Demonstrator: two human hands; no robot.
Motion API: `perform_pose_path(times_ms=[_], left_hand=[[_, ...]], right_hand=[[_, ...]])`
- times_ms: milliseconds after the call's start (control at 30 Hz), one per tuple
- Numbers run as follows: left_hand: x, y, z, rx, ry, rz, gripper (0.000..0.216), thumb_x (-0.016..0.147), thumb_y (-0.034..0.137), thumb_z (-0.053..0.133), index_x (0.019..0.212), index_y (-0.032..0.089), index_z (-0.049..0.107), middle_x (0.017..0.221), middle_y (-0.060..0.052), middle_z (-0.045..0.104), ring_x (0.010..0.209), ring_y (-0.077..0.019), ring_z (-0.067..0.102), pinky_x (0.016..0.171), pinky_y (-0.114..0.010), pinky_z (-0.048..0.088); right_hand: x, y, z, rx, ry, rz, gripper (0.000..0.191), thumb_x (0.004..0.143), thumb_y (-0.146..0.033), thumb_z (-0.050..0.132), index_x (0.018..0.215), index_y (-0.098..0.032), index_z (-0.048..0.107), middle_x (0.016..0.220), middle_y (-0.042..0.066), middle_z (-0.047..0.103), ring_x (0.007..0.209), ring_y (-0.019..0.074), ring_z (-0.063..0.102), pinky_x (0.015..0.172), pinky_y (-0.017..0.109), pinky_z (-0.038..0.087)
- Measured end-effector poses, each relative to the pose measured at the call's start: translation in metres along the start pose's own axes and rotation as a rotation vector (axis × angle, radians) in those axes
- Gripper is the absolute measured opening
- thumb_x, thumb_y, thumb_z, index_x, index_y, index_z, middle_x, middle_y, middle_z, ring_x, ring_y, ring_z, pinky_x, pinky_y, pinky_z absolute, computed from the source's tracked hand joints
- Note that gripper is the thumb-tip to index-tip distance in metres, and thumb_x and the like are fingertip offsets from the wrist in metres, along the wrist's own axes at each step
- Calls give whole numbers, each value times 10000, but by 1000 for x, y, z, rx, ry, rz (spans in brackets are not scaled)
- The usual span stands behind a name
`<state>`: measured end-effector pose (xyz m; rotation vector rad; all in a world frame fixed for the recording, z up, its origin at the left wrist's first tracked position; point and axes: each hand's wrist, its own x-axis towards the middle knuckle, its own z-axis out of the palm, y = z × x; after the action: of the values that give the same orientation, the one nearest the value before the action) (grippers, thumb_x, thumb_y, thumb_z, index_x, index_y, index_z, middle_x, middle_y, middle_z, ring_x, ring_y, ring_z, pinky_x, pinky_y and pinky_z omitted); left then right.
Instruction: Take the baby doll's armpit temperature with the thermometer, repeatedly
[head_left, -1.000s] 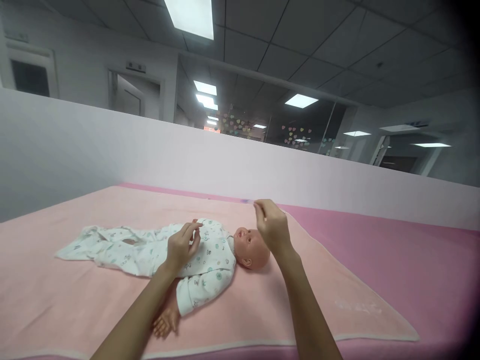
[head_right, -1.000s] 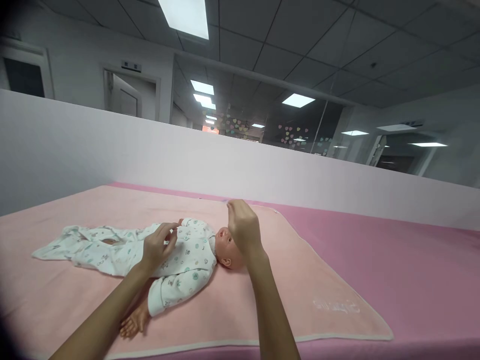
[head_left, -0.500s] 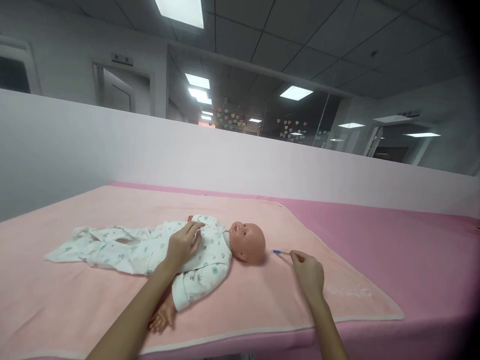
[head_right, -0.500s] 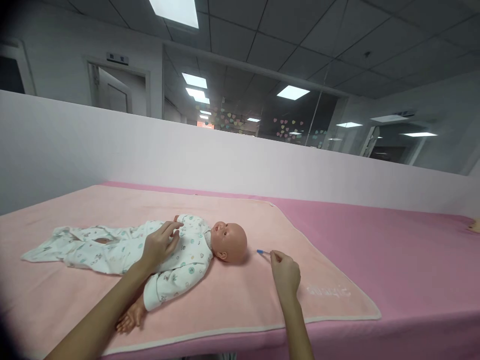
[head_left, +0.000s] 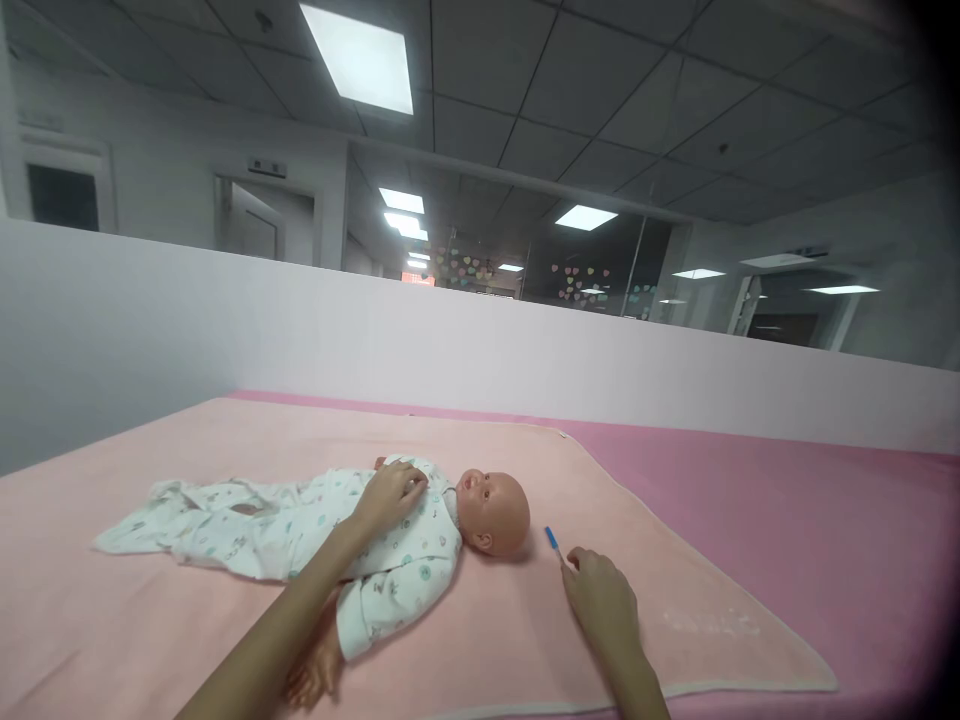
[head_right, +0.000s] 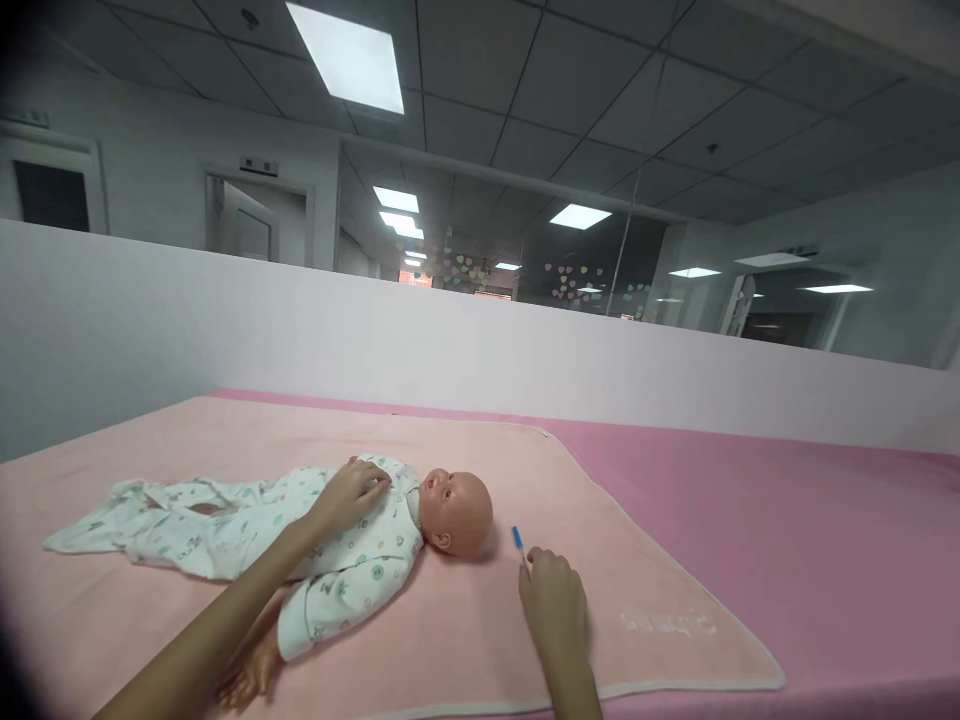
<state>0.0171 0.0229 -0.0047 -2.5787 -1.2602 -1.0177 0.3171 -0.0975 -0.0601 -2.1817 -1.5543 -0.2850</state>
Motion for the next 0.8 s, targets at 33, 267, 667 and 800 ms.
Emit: perform_pose_path(times_ms=[33, 267, 667, 800], left_hand=[[2, 2, 4, -9, -28, -7, 330, 850, 308, 353, 798, 220, 666, 816, -41, 653, 800, -194, 558, 761, -324, 379], [-3, 9, 19, 3, -45, 14, 287, 833, 296, 387, 796, 222, 662, 792, -44, 636, 787, -196, 532, 719, -314, 360], [-8, 2, 25, -83, -20, -67, 256, 824, 285, 403, 782, 213, 645, 791, -38, 635, 798, -193, 540, 731, -314, 385], [-8, 1, 24, -161, -12, -105, 295, 836, 327, 392, 764, 224, 658, 799, -25, 652, 800, -181, 549, 733, -293, 393]], right_hand=[[3, -9, -7, 62, 54, 7, 224, 813, -221, 420, 817, -190, 642, 801, 76, 665, 748, 184, 608, 565, 239, 363], [20, -147, -26, 289, 256, -294, 264, 850, -209, 372, 769, -188, 622, 718, 51, 651, 645, 148, 589, 564, 224, 368], [16, -198, 38, 208, 141, -321, 185, 820, -99, 392, 884, -172, 549, 869, 68, 605, 712, 163, 601, 537, 235, 376], [16, -197, 42, 226, 182, -345, 163, 810, -105, 419, 899, -180, 532, 889, 54, 577, 689, 149, 583, 520, 229, 368]])
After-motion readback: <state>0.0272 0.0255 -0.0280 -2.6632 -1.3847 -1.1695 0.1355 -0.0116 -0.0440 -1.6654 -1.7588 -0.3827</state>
